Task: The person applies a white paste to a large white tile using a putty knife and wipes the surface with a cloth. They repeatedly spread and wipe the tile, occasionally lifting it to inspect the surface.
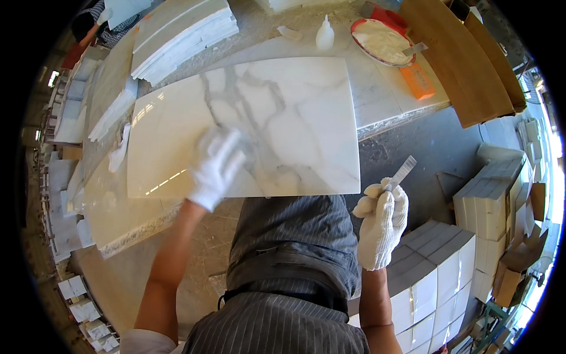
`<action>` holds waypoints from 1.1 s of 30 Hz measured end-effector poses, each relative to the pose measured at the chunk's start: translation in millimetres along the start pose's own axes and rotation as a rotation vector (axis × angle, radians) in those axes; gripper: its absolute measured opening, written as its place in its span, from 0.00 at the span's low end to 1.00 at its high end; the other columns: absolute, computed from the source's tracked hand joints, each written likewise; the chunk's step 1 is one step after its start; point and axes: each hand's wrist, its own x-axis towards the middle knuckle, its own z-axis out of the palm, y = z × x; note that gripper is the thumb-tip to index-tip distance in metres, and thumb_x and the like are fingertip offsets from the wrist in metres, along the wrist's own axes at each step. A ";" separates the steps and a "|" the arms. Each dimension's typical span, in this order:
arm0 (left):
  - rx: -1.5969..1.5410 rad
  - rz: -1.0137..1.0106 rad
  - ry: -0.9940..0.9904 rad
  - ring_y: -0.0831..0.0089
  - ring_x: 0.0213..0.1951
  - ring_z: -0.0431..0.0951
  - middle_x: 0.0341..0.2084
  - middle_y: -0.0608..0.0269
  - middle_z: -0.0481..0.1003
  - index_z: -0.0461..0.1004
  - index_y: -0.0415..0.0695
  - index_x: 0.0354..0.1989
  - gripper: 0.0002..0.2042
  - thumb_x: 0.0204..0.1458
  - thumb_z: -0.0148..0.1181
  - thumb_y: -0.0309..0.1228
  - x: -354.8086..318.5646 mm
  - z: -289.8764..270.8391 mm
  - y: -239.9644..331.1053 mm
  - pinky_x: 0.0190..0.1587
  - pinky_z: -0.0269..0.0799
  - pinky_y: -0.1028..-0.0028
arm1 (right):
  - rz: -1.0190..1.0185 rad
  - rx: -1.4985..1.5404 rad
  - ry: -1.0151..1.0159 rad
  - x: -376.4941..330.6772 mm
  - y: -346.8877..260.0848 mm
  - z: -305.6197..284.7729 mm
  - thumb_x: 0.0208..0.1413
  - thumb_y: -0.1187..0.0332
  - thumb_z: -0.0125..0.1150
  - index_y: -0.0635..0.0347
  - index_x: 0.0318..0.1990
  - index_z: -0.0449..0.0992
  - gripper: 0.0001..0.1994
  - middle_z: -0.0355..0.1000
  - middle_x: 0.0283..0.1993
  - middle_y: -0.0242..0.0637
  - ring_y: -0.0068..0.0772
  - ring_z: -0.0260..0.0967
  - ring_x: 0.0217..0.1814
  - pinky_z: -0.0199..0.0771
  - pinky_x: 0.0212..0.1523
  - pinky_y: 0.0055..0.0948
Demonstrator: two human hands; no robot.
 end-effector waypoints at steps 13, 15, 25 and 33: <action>-0.767 0.542 -0.260 0.59 0.40 0.80 0.36 0.58 0.78 0.77 0.45 0.47 0.20 0.49 0.67 0.43 -79.5 0.6 119.9 0.53 0.75 0.58 | 0.192 0.128 0.083 16.6 3.2 -26.6 0.69 0.60 0.53 0.56 0.50 0.72 0.11 0.71 0.40 0.32 0.20 0.66 0.34 0.69 0.33 0.21; -0.701 0.490 -0.072 0.59 0.35 0.78 0.35 0.56 0.78 0.77 0.42 0.43 0.16 0.48 0.68 0.37 -81.2 -10.4 107.4 0.45 0.76 0.62 | 0.255 0.170 0.074 19.6 9.2 -38.6 0.69 0.60 0.53 0.55 0.50 0.72 0.11 0.70 0.42 0.31 0.19 0.65 0.36 0.68 0.34 0.20; 0.321 -0.774 0.105 0.53 0.66 0.62 0.68 0.51 0.59 0.64 0.47 0.67 0.29 0.61 0.54 0.49 -93.9 -59.0 -143.5 0.68 0.58 0.60 | 0.484 0.288 -0.182 14.0 38.0 -55.0 0.64 0.62 0.58 0.56 0.45 0.73 0.09 0.70 0.44 0.31 0.27 0.65 0.44 0.69 0.43 0.27; 0.059 -0.871 0.142 0.51 0.62 0.68 0.63 0.49 0.66 0.68 0.47 0.63 0.28 0.58 0.56 0.50 -111.5 -51.2 -258.3 0.63 0.63 0.58 | 0.502 0.152 -0.225 18.6 46.9 -25.7 0.62 0.62 0.63 0.58 0.43 0.77 0.10 0.73 0.44 0.32 0.32 0.68 0.44 0.73 0.48 0.32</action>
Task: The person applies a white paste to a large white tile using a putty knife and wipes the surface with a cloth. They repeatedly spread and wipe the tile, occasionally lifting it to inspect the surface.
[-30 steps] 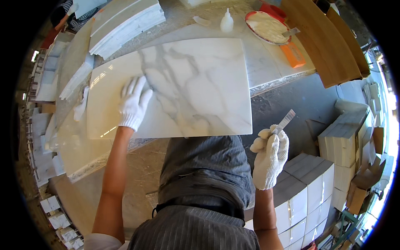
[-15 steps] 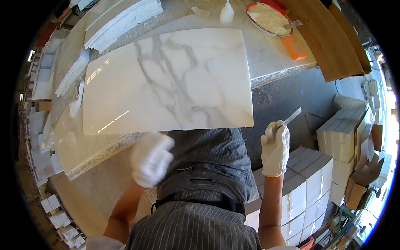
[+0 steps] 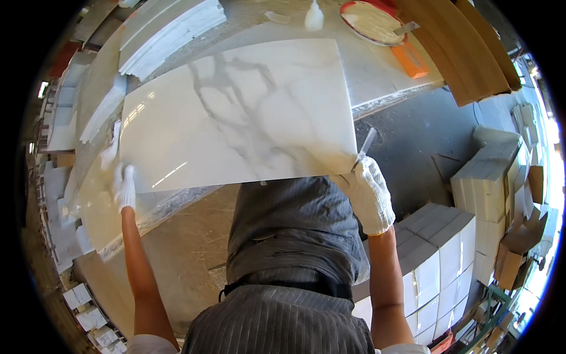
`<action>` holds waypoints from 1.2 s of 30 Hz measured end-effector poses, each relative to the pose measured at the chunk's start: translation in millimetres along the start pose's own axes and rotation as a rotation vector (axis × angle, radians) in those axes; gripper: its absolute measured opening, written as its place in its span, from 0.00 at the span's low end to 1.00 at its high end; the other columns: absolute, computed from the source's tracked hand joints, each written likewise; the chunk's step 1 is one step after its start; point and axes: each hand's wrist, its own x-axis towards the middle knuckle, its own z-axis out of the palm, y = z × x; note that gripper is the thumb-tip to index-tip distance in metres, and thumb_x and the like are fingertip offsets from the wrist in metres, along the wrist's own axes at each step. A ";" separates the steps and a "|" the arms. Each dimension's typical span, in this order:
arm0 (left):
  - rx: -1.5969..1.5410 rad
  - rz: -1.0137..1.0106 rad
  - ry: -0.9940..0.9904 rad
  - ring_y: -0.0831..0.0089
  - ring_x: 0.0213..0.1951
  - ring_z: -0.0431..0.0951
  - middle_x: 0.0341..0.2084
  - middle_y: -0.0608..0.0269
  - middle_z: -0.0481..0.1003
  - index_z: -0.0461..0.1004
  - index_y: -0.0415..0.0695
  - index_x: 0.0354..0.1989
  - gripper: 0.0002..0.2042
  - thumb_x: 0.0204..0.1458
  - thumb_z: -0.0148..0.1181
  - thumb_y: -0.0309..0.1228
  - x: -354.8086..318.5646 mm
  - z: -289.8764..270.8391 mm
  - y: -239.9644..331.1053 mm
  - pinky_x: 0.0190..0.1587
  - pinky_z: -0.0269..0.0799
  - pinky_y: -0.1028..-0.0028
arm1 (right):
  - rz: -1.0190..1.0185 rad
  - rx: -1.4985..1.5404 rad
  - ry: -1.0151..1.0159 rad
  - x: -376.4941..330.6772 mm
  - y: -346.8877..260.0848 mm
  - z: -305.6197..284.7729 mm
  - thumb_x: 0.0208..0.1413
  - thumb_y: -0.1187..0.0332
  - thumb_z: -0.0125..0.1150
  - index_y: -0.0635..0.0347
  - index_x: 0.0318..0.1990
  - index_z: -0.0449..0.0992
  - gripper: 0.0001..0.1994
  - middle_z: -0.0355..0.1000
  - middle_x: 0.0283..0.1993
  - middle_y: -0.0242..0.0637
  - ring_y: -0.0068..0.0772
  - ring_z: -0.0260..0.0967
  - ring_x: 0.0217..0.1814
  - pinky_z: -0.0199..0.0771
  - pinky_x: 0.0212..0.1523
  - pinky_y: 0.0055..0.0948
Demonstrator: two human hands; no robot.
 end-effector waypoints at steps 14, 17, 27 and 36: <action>-0.097 -0.063 0.058 0.76 0.25 0.74 0.45 0.58 0.76 0.71 0.43 0.60 0.26 0.55 0.64 0.41 -27.9 24.8 6.2 0.28 0.72 0.73 | -0.077 -0.348 0.234 4.1 -27.0 -27.1 0.65 0.64 0.57 0.64 0.47 0.75 0.12 0.73 0.43 0.34 0.26 0.73 0.45 0.78 0.47 0.30; -0.295 -0.181 -0.096 0.66 0.41 0.74 0.53 0.51 0.71 0.71 0.44 0.60 0.28 0.54 0.63 0.46 -74.0 3.5 67.2 0.44 0.71 0.64 | -0.109 -0.302 0.198 2.6 -40.2 -63.6 0.64 0.61 0.59 0.61 0.47 0.76 0.13 0.74 0.43 0.32 0.26 0.72 0.46 0.76 0.48 0.30; 0.034 0.675 0.050 0.44 0.66 0.57 0.67 0.48 0.58 0.66 0.48 0.65 0.30 0.55 0.63 0.44 -140.3 12.2 206.4 0.65 0.56 0.46 | -0.148 -0.277 0.195 -0.4 -45.4 -81.0 0.65 0.59 0.59 0.58 0.48 0.75 0.13 0.72 0.40 0.29 0.23 0.70 0.42 0.74 0.41 0.26; -0.128 1.225 -0.137 0.45 0.69 0.57 0.68 0.52 0.61 0.66 0.49 0.65 0.29 0.60 0.52 0.51 -112.5 68.2 311.8 0.71 0.46 0.48 | -0.170 -0.266 0.209 -4.4 -51.8 -60.0 0.66 0.61 0.56 0.61 0.48 0.75 0.13 0.73 0.44 0.33 0.27 0.71 0.47 0.75 0.48 0.32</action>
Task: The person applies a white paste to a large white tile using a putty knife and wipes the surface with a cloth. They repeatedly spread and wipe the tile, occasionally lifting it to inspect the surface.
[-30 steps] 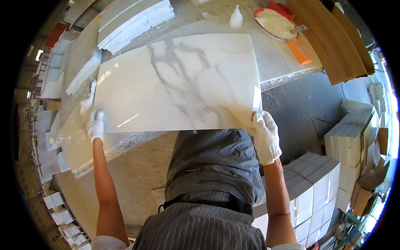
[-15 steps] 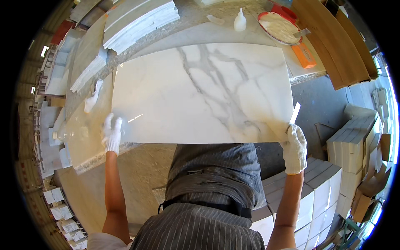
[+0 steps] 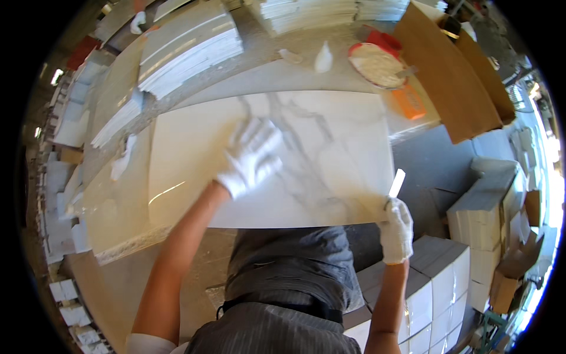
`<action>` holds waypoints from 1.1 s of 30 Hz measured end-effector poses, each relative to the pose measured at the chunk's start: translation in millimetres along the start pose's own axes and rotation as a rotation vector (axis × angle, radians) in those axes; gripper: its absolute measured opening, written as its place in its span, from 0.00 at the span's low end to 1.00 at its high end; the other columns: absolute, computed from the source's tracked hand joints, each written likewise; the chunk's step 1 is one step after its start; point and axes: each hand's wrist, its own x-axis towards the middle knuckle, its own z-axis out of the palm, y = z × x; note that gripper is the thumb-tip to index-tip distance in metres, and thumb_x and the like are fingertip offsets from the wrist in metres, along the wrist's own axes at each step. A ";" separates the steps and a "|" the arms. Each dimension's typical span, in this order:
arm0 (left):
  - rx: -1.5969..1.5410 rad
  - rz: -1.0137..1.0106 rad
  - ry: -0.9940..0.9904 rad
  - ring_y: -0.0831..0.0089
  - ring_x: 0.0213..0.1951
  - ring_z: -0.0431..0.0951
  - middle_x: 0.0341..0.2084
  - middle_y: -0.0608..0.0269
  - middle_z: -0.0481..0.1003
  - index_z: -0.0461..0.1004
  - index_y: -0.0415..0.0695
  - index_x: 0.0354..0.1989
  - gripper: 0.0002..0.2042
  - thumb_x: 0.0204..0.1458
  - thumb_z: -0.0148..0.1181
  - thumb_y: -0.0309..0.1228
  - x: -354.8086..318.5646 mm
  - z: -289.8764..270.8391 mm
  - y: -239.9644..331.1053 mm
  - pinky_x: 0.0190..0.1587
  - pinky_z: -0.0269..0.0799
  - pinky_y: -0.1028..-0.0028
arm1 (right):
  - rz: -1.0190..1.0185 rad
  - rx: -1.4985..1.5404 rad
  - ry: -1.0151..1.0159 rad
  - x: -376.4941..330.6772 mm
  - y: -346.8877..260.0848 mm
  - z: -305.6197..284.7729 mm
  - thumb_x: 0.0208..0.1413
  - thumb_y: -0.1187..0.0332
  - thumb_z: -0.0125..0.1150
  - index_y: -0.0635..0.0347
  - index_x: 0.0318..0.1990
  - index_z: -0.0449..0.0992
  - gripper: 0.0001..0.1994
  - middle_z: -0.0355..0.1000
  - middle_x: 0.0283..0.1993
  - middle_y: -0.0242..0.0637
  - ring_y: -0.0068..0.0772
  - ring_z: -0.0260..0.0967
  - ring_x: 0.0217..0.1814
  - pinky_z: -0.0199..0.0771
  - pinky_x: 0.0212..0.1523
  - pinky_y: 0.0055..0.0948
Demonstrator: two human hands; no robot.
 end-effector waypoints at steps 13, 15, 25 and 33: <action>0.271 -0.602 -0.055 0.50 0.74 0.42 0.73 0.50 0.49 0.53 0.49 0.73 0.37 0.61 0.44 0.59 -50.1 -9.6 -131.3 0.73 0.32 0.49 | -0.008 -0.011 0.088 1.5 3.5 3.8 0.64 0.58 0.59 0.60 0.46 0.75 0.14 0.72 0.41 0.30 0.23 0.68 0.43 0.72 0.42 0.28; -0.099 -0.490 0.006 0.44 0.73 0.43 0.71 0.47 0.52 0.56 0.49 0.71 0.35 0.59 0.51 0.54 -23.9 7.0 -66.9 0.72 0.31 0.46 | 0.015 0.002 0.052 2.7 3.3 9.8 0.65 0.59 0.58 0.60 0.46 0.75 0.13 0.73 0.41 0.30 0.23 0.70 0.44 0.73 0.45 0.28; -0.304 0.103 -0.064 0.52 0.71 0.56 0.69 0.53 0.59 0.63 0.49 0.68 0.35 0.58 0.49 0.59 -31.9 14.5 119.0 0.73 0.41 0.46 | -0.050 -0.176 0.054 8.1 5.2 3.0 0.63 0.59 0.60 0.60 0.46 0.76 0.14 0.71 0.39 0.31 0.24 0.68 0.42 0.71 0.41 0.28; 0.197 -0.665 -0.014 0.45 0.72 0.48 0.70 0.47 0.55 0.61 0.45 0.68 0.34 0.59 0.49 0.56 -160.2 -67.4 -66.6 0.73 0.40 0.50 | -0.001 -0.030 0.105 9.7 0.3 22.0 0.67 0.57 0.54 0.61 0.48 0.75 0.16 0.72 0.45 0.35 0.29 0.70 0.48 0.71 0.48 0.31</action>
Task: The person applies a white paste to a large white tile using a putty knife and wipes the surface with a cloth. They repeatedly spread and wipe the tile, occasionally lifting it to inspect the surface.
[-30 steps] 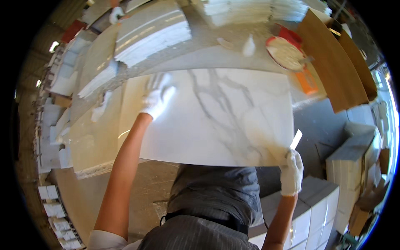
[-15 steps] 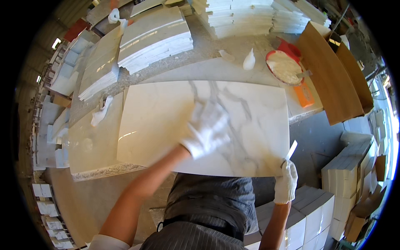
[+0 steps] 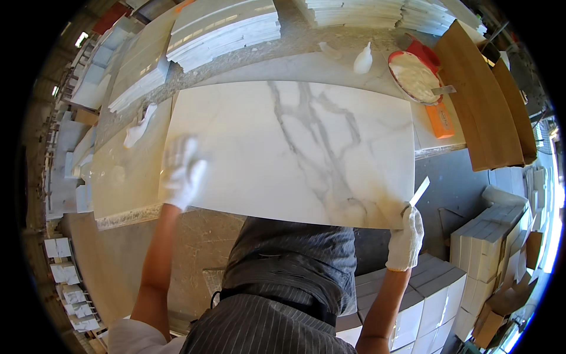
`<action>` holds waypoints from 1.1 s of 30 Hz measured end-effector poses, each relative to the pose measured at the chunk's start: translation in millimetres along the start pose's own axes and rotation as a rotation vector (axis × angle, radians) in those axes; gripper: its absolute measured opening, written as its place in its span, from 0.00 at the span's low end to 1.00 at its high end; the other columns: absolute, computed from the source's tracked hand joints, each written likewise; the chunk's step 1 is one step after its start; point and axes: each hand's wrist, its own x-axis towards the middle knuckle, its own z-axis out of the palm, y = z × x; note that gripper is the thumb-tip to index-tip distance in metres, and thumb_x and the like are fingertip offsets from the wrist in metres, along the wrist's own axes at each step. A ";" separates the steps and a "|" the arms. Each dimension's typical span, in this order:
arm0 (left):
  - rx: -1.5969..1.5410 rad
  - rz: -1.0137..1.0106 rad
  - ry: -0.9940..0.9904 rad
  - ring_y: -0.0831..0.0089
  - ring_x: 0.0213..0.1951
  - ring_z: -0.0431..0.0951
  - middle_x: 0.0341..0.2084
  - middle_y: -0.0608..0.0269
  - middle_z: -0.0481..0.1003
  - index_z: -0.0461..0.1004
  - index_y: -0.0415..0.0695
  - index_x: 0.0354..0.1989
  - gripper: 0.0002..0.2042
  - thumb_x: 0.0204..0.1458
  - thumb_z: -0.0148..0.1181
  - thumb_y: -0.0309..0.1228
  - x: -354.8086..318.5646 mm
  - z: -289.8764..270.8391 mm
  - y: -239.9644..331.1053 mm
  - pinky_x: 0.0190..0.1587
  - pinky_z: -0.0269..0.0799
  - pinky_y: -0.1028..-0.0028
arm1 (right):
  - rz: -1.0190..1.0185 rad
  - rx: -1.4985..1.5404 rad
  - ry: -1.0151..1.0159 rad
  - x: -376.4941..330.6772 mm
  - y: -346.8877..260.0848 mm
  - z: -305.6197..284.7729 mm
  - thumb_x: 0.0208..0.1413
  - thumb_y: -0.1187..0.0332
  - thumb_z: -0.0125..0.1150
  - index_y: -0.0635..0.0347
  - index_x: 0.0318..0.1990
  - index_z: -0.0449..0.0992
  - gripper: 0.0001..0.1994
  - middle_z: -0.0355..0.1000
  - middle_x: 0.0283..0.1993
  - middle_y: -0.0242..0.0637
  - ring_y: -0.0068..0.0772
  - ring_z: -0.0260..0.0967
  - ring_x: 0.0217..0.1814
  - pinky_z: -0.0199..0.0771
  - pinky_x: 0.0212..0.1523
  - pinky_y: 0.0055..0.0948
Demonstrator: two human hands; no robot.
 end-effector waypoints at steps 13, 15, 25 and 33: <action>-0.932 0.788 -0.268 0.55 0.56 0.74 0.55 0.53 0.74 0.73 0.46 0.58 0.26 0.54 0.63 0.47 -85.4 -3.6 228.4 0.64 0.64 0.53 | -0.038 -0.018 -0.028 11.5 7.1 -14.9 0.65 0.54 0.56 0.61 0.52 0.74 0.19 0.71 0.50 0.35 0.30 0.67 0.54 0.68 0.54 0.35; -0.812 0.699 -0.081 0.55 0.55 0.75 0.53 0.53 0.74 0.75 0.46 0.55 0.23 0.51 0.67 0.41 -73.4 -9.5 213.1 0.60 0.69 0.55 | -0.081 -0.056 -0.013 9.3 9.6 -16.1 0.66 0.53 0.56 0.61 0.52 0.74 0.20 0.71 0.50 0.36 0.30 0.67 0.55 0.68 0.54 0.35; -0.091 0.448 0.108 0.50 0.59 0.70 0.57 0.57 0.72 0.75 0.48 0.54 0.29 0.44 0.67 0.48 -69.0 12.8 86.4 0.62 0.63 0.47 | -0.163 -0.147 0.034 13.4 16.8 -11.2 0.66 0.55 0.56 0.59 0.51 0.76 0.17 0.71 0.48 0.32 0.28 0.66 0.53 0.68 0.53 0.34; -0.086 0.483 0.073 0.51 0.60 0.69 0.57 0.57 0.72 0.74 0.50 0.57 0.31 0.44 0.66 0.52 -57.4 14.7 71.1 0.63 0.62 0.46 | -0.132 -0.124 0.081 -4.0 18.3 -0.2 0.66 0.55 0.57 0.58 0.50 0.77 0.16 0.70 0.47 0.30 0.27 0.66 0.53 0.66 0.53 0.34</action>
